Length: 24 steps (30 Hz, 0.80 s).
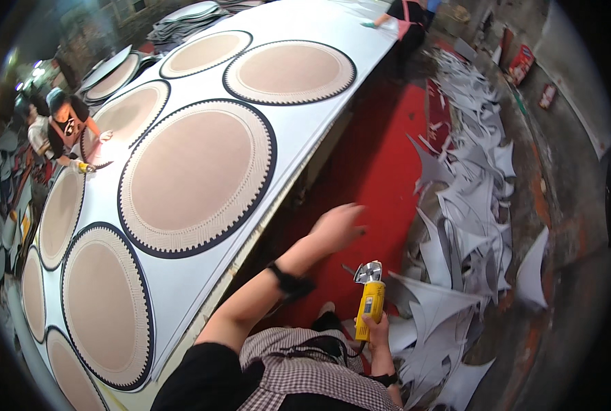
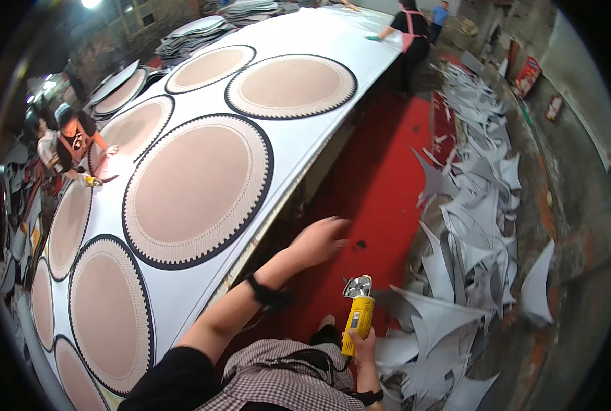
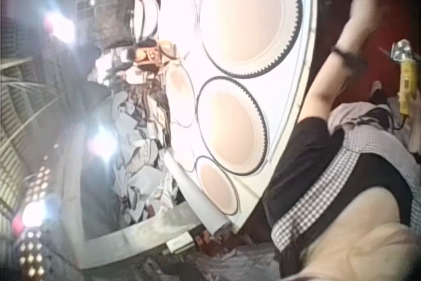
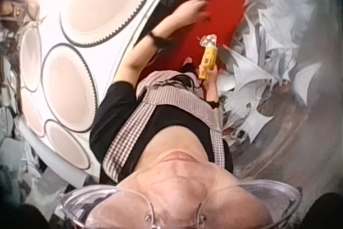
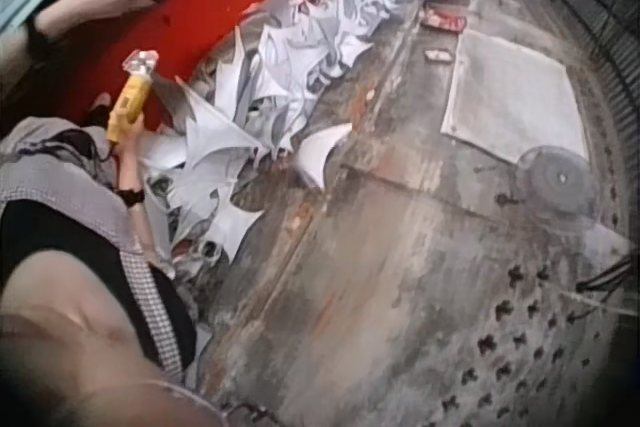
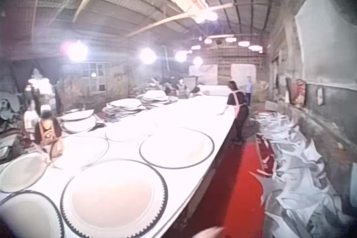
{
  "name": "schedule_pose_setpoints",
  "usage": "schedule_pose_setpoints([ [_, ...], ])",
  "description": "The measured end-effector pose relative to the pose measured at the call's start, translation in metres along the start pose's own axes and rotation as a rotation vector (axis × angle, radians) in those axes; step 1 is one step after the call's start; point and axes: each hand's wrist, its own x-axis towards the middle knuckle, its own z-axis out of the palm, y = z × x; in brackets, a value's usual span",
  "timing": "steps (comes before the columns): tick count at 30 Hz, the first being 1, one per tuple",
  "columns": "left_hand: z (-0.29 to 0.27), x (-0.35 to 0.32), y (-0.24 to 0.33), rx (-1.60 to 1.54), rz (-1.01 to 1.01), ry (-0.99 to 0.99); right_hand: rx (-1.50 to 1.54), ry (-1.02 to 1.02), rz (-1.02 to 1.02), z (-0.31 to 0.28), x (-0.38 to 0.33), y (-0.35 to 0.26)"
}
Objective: Cutting circular patterns out of a large sheet of material using an electric rotary cutter on an industrial table.
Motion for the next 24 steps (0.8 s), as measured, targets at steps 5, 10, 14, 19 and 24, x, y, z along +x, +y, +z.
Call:
schedule_pose_setpoints([
  [5,0.015,-0.192,-0.272,-0.562,-1.145,0.262,-0.276,-0.275,0.010,0.049,0.093,-0.041],
  [10,0.037,-0.302,-0.336,-1.149,-1.506,1.038,-0.377,-0.390,0.070,0.125,0.161,-0.050],
  [14,0.045,-0.328,-0.364,-1.397,-1.431,1.631,-0.482,-0.480,0.082,0.189,0.192,-0.021],
  [19,0.028,-0.301,-0.380,-1.656,-1.398,1.438,-0.634,-0.501,0.095,0.246,0.212,0.010],
  [24,0.027,-0.309,-0.363,-1.995,-1.750,1.211,-1.159,-0.432,0.032,0.276,0.211,0.022],
])
